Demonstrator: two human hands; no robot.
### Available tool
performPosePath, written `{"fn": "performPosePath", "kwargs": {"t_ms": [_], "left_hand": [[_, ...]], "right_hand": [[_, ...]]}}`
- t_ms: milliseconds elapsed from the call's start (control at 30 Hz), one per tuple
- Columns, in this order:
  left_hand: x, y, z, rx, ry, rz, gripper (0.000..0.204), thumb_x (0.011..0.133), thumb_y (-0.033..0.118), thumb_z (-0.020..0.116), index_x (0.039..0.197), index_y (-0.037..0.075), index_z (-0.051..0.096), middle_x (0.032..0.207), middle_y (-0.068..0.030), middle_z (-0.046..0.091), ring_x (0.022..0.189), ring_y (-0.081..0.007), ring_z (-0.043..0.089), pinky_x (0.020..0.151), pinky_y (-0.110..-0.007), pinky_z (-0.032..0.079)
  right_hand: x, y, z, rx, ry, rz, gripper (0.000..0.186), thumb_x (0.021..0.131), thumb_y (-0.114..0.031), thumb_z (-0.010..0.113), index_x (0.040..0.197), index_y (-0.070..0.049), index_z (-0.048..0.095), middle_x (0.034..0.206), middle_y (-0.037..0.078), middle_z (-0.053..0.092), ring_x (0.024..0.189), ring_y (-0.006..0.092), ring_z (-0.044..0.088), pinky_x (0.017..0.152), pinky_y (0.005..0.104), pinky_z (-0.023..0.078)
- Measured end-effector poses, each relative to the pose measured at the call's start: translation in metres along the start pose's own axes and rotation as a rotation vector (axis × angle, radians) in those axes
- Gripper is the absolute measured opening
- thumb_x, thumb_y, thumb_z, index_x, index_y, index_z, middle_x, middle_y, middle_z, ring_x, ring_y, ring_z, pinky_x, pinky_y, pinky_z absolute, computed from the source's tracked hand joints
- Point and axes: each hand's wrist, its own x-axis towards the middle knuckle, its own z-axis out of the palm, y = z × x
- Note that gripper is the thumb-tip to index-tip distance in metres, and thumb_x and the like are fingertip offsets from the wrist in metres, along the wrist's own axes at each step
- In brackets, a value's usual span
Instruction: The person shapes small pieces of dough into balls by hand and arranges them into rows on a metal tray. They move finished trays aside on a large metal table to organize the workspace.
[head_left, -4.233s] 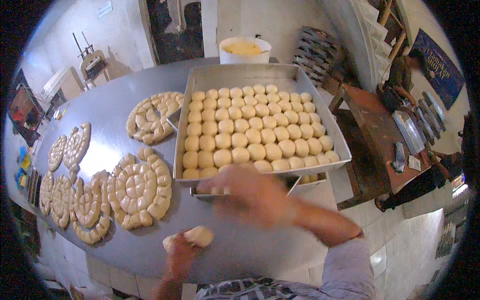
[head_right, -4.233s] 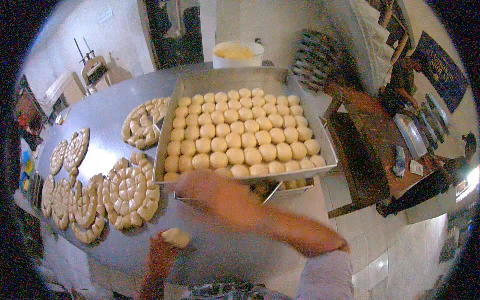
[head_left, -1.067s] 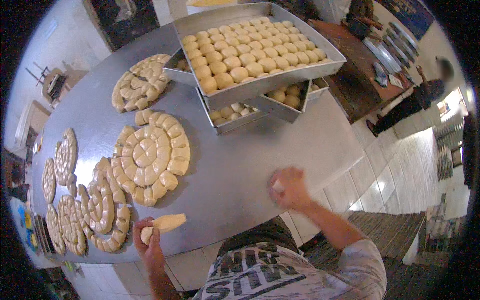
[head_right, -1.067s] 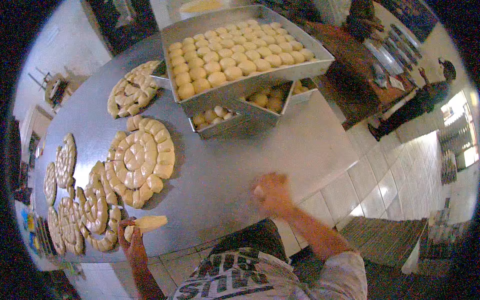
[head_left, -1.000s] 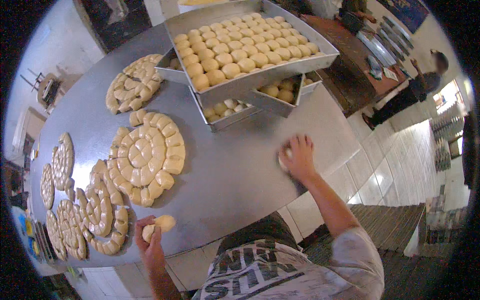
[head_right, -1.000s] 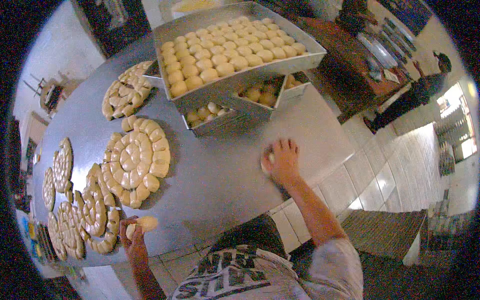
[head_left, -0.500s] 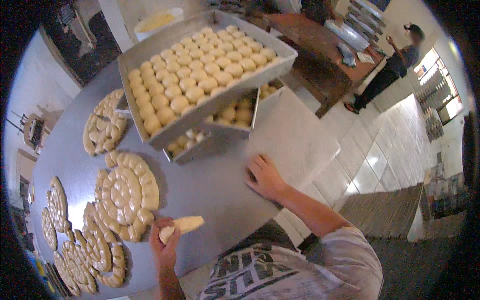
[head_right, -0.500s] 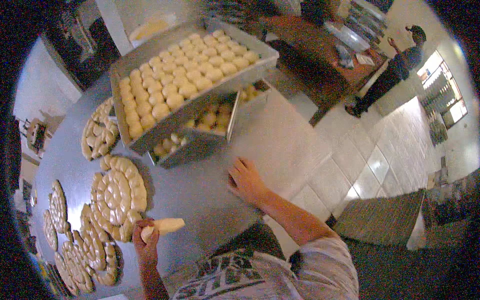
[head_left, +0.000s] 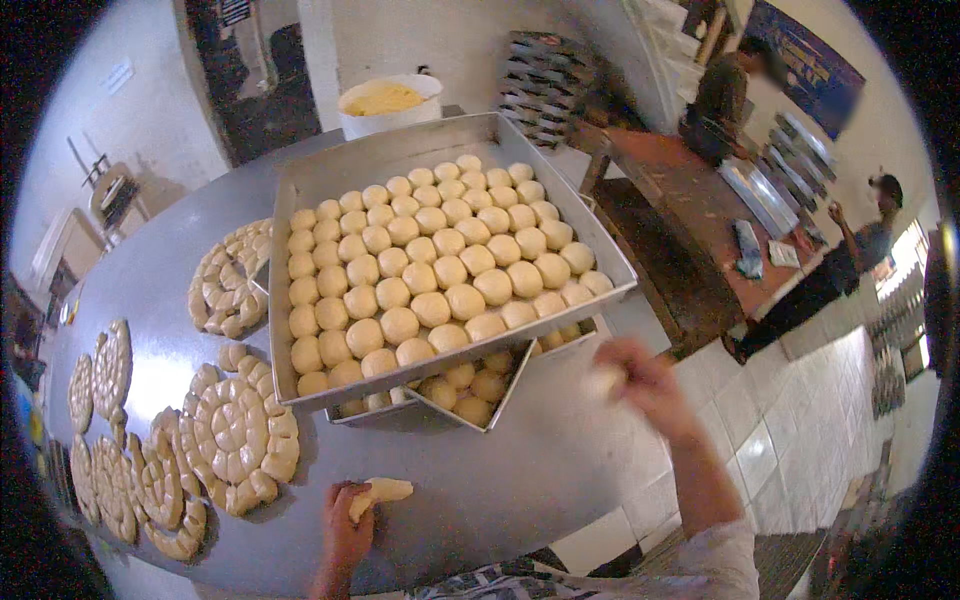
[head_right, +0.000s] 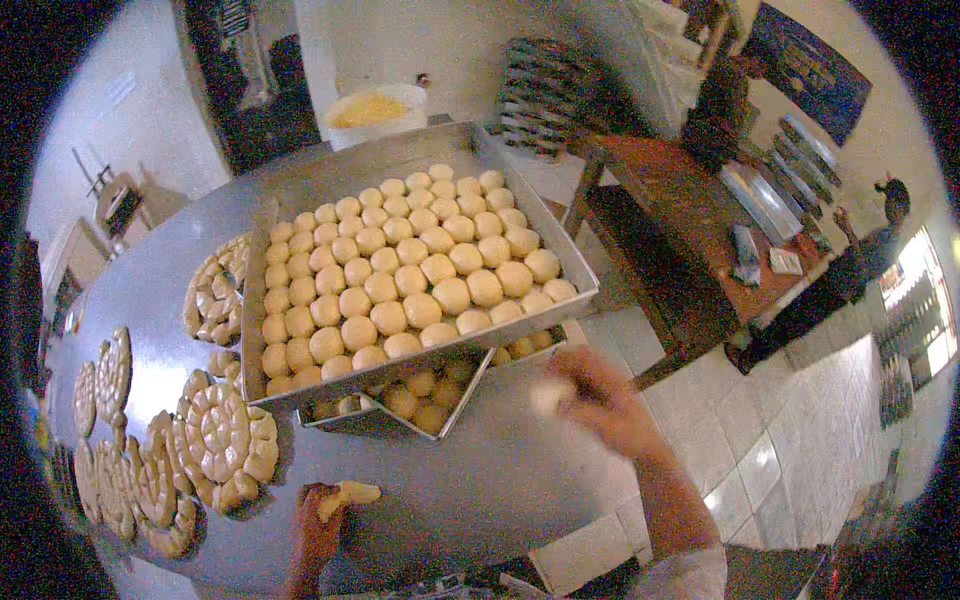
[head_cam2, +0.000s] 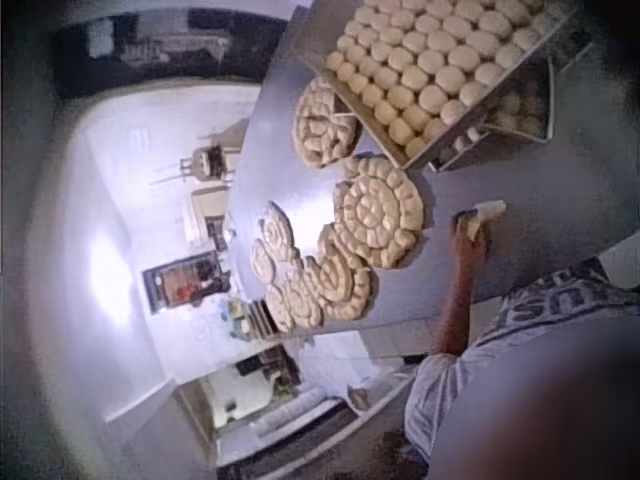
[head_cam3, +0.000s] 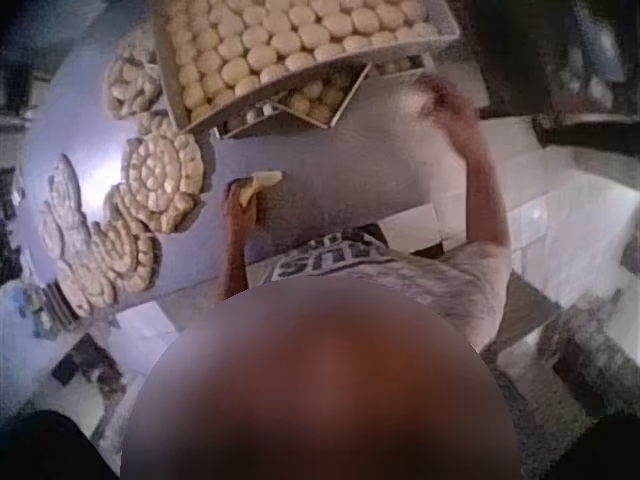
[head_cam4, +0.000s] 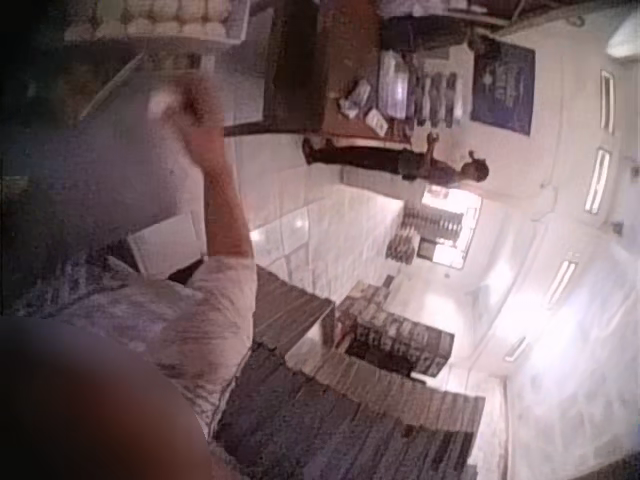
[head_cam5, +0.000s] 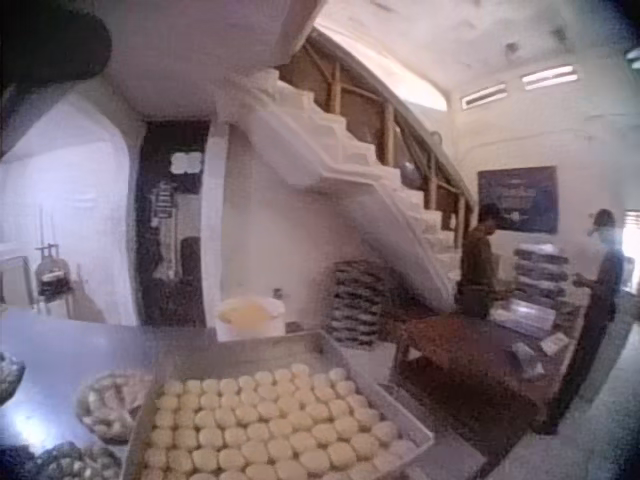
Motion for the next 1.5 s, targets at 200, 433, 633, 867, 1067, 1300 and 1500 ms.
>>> {"fn": "performPosePath", "kwargs": {"t_ms": [200,433,633,867,1067,1300,1500], "left_hand": [[0.005,0.052,-0.009,-0.296,0.026,-0.155,0.023,0.075,-0.002,0.059,0.097,0.001,0.055,0.095,-0.0136,0.057,0.091,-0.0212,0.055,0.079,-0.032,0.045],[-0.012,0.082,-0.038,-0.371,0.192,-0.073,0.026,0.075,0.004,0.062,0.1,0.004,0.054,0.1,-0.0099,0.058,0.094,-0.0213,0.055,0.084,-0.033,0.044],[-0.013,0.083,-0.035,-0.654,0.168,0.055,0.024,0.078,-0.006,0.057,0.1,0.002,0.053,0.102,-0.0117,0.057,0.094,-0.0189,0.055,0.085,-0.032,0.044],[-0.03,0.02,-0.054,-0.63,0.022,-0.058,0.021,0.086,0.006,0.055,0.105,-0.001,0.052,0.1,-0.0121,0.059,0.089,-0.0186,0.058,0.082,-0.032,0.046],[-0.084,-0.078,-0.132,-0.783,0.421,-0.307,0.014,0.086,0.012,0.055,0.095,0.004,0.049,0.078,-0.0007,0.051,0.07,-0.0103,0.05,0.065,-0.025,0.042],[-0.079,-0.06,-0.11,-0.775,0.061,-0.477,0.03,0.088,0.022,0.05,0.111,0.003,0.045,0.089,-0.0044,0.053,0.076,-0.0133,0.052,0.071,-0.026,0.042],[-0.078,-0.066,-0.118,-0.607,-0.071,-0.179,0.035,0.092,0.021,0.044,0.121,0.002,0.042,0.099,-0.0077,0.055,0.086,-0.0167,0.056,0.076,-0.03,0.045]], "right_hand": [[0.222,-0.136,-0.004,0.196,0.77,-0.773,0.033,0.08,-0.02,0.058,0.107,-0.004,0.05,0.1,0.008,0.054,0.092,0.0183,0.054,0.081,0.0329,0.043],[0.34,-0.058,0.007,-0.681,0.502,-0.363,0.027,0.084,-0.02,0.055,0.103,-0.001,0.058,0.093,0.013,0.064,0.079,0.0169,0.061,0.072,0.032,0.048],[0.104,-0.104,0.146,-0.357,-0.207,-0.69,0.03,0.084,-0.013,0.057,0.113,-0.003,0.054,0.106,0.012,0.058,0.093,0.0189,0.057,0.079,0.0311,0.048],[-0.059,0.023,0.208,-0.218,-0.273,0.048,0.027,0.085,-0.007,0.053,0.111,-0.005,0.059,0.1,0.013,0.062,0.092,0.0255,0.059,0.081,0.0323,0.046],[-0.104,0.082,0.195,-1.205,-0.129,-0.091,0.031,0.082,-0.027,0.054,0.101,-0.002,0.056,0.108,0.02,0.051,0.104,0.036,0.043,0.092,0.0471,0.031],[-0.069,0.068,0.267,-1.083,0.123,0.02,0.031,0.08,-0.026,0.053,0.101,-0.003,0.049,0.103,0.019,0.048,0.099,0.0359,0.042,0.086,0.0523,0.031],[-0.05,0.087,0.19,-1.167,0.553,0.057,0.022,0.077,-0.024,0.058,0.088,-0.006,0.052,0.095,0.014,0.05,0.096,0.0322,0.044,0.081,0.0488,0.034]]}}
